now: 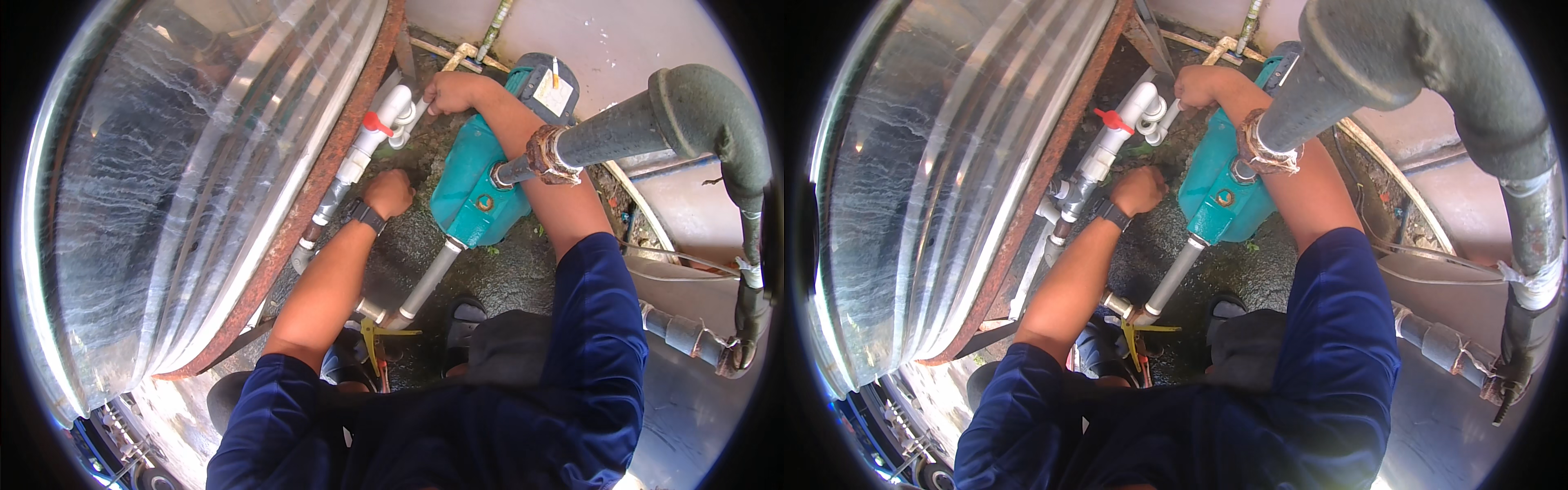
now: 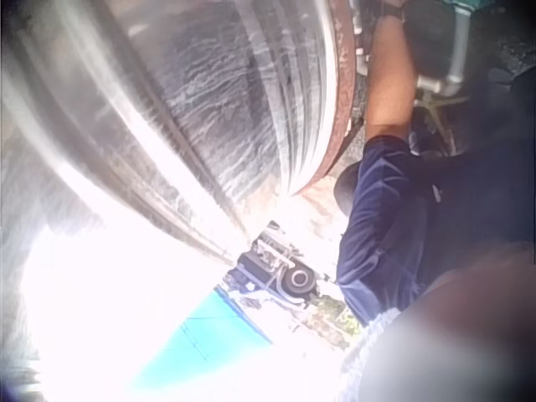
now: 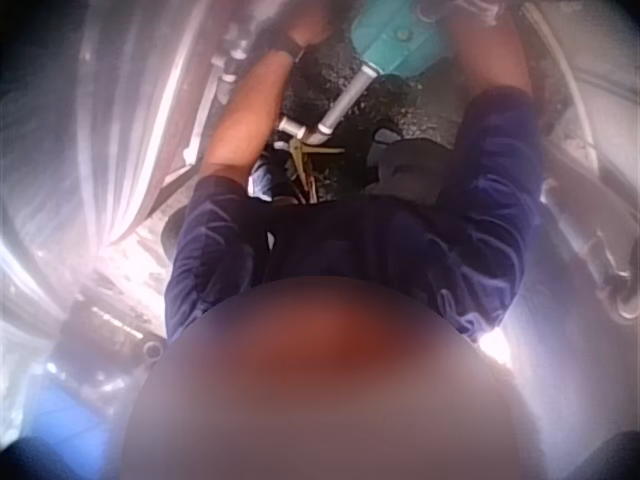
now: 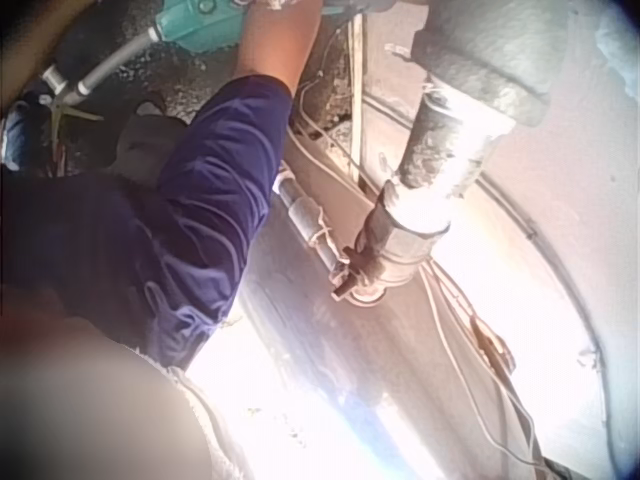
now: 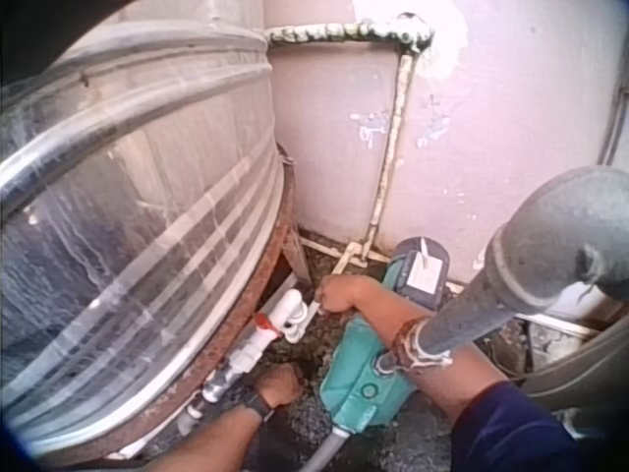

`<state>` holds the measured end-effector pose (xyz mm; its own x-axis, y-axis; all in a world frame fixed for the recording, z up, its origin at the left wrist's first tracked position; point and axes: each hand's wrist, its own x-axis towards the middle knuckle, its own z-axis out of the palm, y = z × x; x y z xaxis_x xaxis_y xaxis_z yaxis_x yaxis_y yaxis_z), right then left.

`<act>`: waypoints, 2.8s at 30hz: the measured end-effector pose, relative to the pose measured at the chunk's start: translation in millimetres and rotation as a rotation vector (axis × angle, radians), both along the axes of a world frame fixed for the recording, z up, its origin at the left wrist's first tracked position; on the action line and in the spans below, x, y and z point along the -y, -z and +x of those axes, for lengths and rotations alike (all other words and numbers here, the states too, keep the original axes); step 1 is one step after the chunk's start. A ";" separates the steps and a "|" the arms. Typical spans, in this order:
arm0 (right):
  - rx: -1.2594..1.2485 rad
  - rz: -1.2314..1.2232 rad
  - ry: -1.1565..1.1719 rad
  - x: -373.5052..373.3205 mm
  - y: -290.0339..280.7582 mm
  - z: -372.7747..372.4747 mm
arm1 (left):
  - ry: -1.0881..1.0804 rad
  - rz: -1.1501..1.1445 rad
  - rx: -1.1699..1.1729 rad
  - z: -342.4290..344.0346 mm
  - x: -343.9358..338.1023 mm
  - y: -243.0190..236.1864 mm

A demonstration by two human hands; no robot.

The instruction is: The person is working on a plumbing system, using a wrench to tighten or loosen a valve on a pipe connected to a water tank. They adjust the valve multiple times and check the connections.

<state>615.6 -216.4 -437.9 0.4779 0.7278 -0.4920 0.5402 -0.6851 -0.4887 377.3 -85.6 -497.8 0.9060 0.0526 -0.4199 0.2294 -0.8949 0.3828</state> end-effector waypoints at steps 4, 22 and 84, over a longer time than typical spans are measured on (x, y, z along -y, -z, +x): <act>-0.016 0.033 -0.010 0.6 -2.3 -1.1 | -0.005 0.001 -0.052 2.0 1.3 -6.5; -0.017 0.026 0.006 1.4 -2.2 -1.7 | 0.004 -0.017 -0.058 2.5 1.3 -10.9; -0.022 0.039 0.045 2.2 -7.2 -6.5 | -0.114 0.055 0.047 0.3 1.7 -13.5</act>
